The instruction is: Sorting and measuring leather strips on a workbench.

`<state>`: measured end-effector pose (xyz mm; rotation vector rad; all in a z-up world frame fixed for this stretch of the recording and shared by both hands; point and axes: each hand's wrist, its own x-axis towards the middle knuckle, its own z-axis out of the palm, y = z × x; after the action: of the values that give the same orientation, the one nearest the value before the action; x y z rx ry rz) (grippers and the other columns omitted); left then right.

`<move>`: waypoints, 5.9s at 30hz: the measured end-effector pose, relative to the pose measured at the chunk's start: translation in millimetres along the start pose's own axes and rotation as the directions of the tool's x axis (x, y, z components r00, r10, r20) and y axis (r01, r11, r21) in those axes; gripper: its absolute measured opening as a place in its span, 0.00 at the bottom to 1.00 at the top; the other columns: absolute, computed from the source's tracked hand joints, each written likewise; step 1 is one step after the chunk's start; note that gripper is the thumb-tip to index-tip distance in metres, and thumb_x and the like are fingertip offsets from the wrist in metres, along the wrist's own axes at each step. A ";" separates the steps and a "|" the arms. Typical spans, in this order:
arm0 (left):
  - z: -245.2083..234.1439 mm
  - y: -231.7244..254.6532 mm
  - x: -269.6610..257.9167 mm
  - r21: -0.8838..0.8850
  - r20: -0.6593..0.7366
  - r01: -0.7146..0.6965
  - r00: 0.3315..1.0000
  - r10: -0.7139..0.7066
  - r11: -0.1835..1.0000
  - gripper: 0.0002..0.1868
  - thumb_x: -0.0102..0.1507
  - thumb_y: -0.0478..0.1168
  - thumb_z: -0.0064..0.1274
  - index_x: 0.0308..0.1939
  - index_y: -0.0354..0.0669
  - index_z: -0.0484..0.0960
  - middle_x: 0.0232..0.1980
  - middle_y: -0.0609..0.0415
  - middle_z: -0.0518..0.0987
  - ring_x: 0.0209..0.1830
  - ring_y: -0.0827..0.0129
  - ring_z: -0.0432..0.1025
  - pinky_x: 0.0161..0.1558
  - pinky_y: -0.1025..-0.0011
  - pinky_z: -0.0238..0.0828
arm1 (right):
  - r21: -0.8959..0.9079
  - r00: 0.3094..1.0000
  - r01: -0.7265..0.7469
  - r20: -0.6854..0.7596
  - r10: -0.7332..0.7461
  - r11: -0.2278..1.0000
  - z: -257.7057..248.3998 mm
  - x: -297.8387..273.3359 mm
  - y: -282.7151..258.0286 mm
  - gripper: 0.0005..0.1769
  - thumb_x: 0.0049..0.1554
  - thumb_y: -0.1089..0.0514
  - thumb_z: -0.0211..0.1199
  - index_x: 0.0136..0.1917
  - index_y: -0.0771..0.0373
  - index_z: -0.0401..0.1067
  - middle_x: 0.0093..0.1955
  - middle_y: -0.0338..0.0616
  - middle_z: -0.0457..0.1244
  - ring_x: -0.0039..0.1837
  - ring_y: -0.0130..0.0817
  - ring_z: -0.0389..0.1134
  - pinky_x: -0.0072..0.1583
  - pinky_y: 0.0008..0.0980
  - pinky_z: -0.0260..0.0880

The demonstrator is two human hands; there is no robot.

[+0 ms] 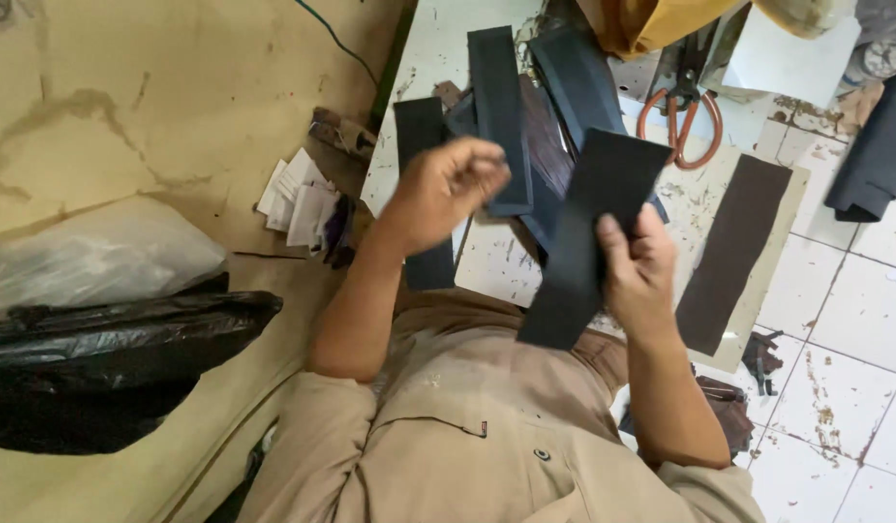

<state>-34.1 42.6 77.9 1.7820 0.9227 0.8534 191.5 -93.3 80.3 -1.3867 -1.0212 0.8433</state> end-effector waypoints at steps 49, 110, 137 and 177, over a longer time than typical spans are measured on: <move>3.4 -5.9 2.2 0.208 -0.068 -0.043 0.996 0.059 0.977 0.21 0.71 0.46 0.53 0.62 0.33 0.74 0.52 0.38 0.82 0.46 0.50 0.79 0.42 0.62 0.81 | -0.297 0.922 0.297 -0.158 -0.353 0.907 -64.8 9.2 8.1 0.05 0.68 0.64 0.66 0.54 0.66 0.70 0.49 0.43 0.61 0.53 0.35 0.63 0.56 0.33 0.61; 102.5 -96.1 -63.0 -0.853 0.015 0.326 0.796 -0.605 0.407 0.42 0.70 0.39 0.55 0.81 0.40 0.48 0.72 0.38 0.56 0.73 0.49 0.58 0.69 0.41 0.56 | 0.108 0.905 -0.326 0.321 0.278 0.939 6.6 70.0 100.3 0.15 0.69 0.50 0.58 0.59 0.62 0.75 0.40 0.35 0.64 0.44 0.18 0.65 0.40 0.20 0.64; 40.6 -43.3 -48.4 0.368 -0.159 -0.111 0.971 0.180 0.923 0.71 0.54 0.36 0.82 0.85 0.40 0.38 0.85 0.34 0.34 0.86 0.35 0.30 0.81 0.38 0.32 | -0.860 0.860 0.510 0.509 -0.039 0.016 49.3 27.5 36.7 0.57 0.55 0.32 0.63 0.84 0.65 0.46 0.47 0.43 0.68 0.48 0.42 0.71 0.46 0.43 0.66; 21.5 -46.9 14.0 0.692 0.351 -0.497 0.865 0.358 0.524 0.05 0.69 0.39 0.55 0.45 0.54 0.85 0.50 0.54 0.81 0.74 0.44 0.62 0.72 0.23 0.25 | -0.866 0.883 0.459 0.469 0.003 0.201 -8.8 -5.3 65.8 0.57 0.47 0.45 0.72 0.81 0.67 0.53 0.57 0.49 0.64 0.55 0.45 0.70 0.52 0.42 0.74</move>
<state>-19.6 59.6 29.3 2.8938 0.7834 0.6033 204.5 -98.8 15.2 -2.0320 -2.2847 0.0835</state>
